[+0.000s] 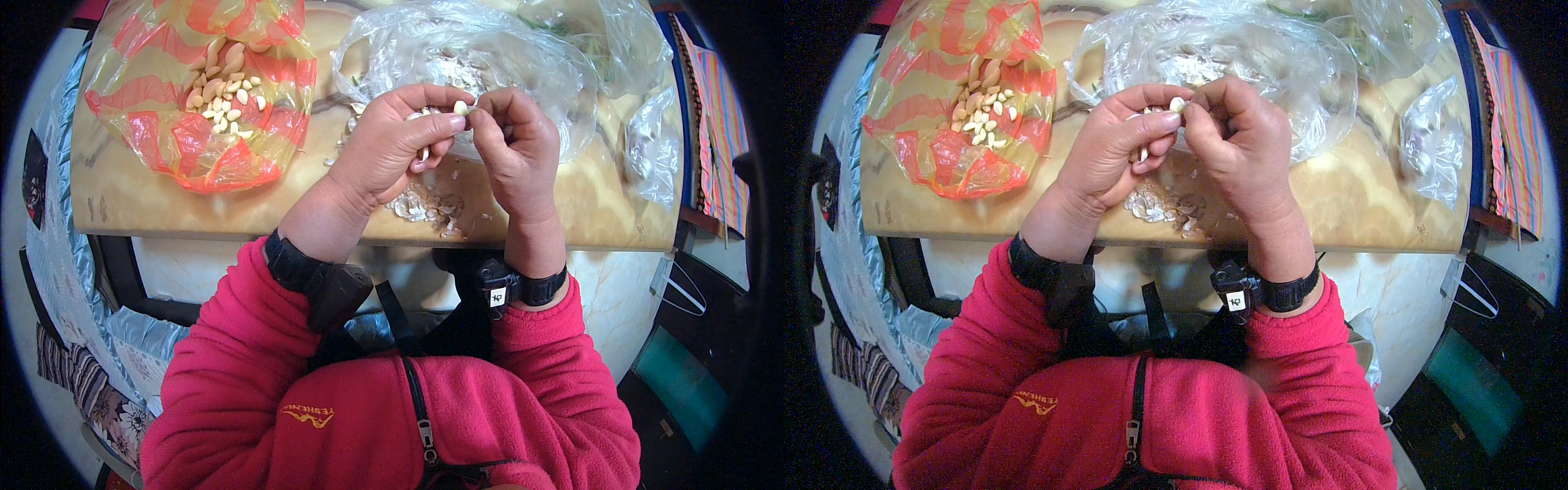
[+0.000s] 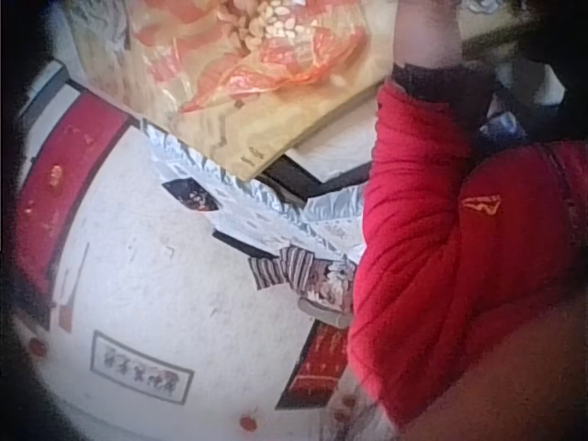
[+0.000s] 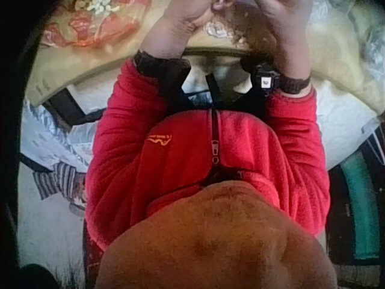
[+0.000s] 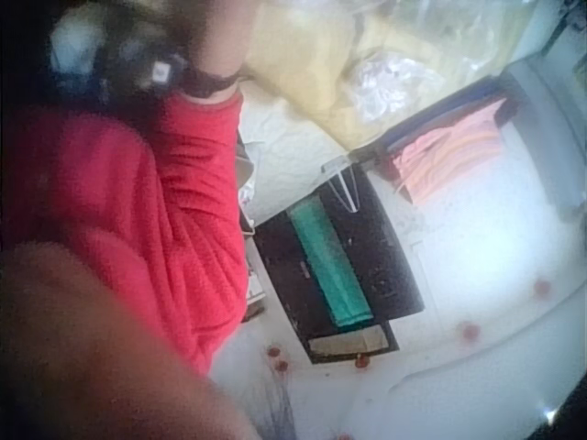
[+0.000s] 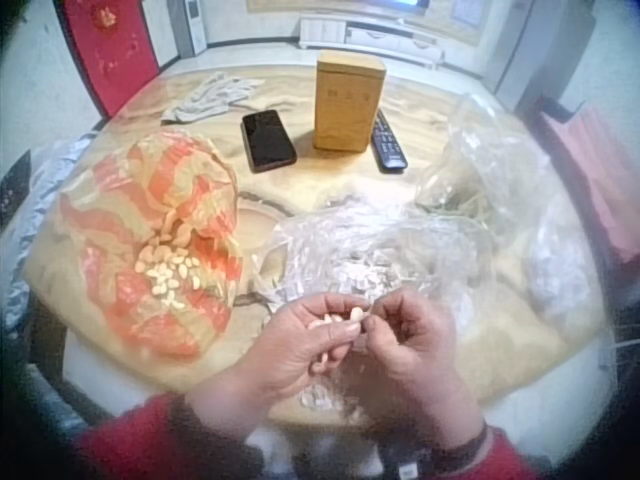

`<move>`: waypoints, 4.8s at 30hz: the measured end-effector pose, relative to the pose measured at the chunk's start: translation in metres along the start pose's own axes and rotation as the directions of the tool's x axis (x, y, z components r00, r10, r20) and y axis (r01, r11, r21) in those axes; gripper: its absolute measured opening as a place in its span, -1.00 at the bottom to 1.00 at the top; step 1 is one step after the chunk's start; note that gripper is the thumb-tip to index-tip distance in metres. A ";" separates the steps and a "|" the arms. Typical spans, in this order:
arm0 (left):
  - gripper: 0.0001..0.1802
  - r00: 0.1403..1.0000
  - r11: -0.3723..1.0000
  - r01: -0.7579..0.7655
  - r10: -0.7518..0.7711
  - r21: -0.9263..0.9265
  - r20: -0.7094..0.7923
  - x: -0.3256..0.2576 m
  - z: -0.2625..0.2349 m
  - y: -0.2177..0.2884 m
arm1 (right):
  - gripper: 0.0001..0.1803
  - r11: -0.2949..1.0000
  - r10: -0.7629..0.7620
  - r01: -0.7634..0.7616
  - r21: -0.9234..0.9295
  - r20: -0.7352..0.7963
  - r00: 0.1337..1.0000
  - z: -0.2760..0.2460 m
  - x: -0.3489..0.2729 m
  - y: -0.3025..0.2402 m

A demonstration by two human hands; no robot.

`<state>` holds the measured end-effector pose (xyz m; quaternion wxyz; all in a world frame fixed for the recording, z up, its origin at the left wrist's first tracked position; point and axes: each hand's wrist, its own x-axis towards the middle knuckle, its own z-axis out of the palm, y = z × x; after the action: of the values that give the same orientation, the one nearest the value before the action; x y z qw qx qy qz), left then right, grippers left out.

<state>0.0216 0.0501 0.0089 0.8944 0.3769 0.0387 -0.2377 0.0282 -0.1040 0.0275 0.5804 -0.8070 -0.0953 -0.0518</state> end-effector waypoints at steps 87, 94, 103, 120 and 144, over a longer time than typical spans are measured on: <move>-0.83 0.996 0.996 -0.078 0.077 -0.040 -0.041 0.001 -0.002 -0.002 | -0.89 0.982 -0.122 0.123 -0.140 0.016 0.992 -0.012 0.004 0.002; -0.84 0.994 0.995 -0.086 0.083 -0.045 -0.070 0.001 -0.001 -0.003 | -0.90 0.977 -0.146 0.157 -0.142 0.084 0.986 -0.010 0.004 0.002; -0.82 0.992 0.990 -0.091 0.100 0.106 -0.081 0.000 0.000 -0.003 | -0.91 0.976 -0.128 0.135 -0.169 0.057 0.990 -0.010 0.003 -0.002; -0.83 0.980 0.915 -0.074 0.141 0.396 -0.143 -0.001 0.001 -0.005 | -0.93 0.975 0.010 0.026 -0.222 0.159 0.987 -0.015 0.002 -0.006; -0.69 1.000 0.999 0.005 -0.004 0.033 -0.028 -0.001 0.003 0.000 | -0.89 0.992 0.115 -0.119 0.033 0.102 0.988 -0.021 0.006 0.008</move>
<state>0.0204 0.0484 0.0110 0.8867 0.3951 0.0482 -0.2351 0.0367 -0.1257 0.0283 0.5926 -0.8014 -0.0779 0.0247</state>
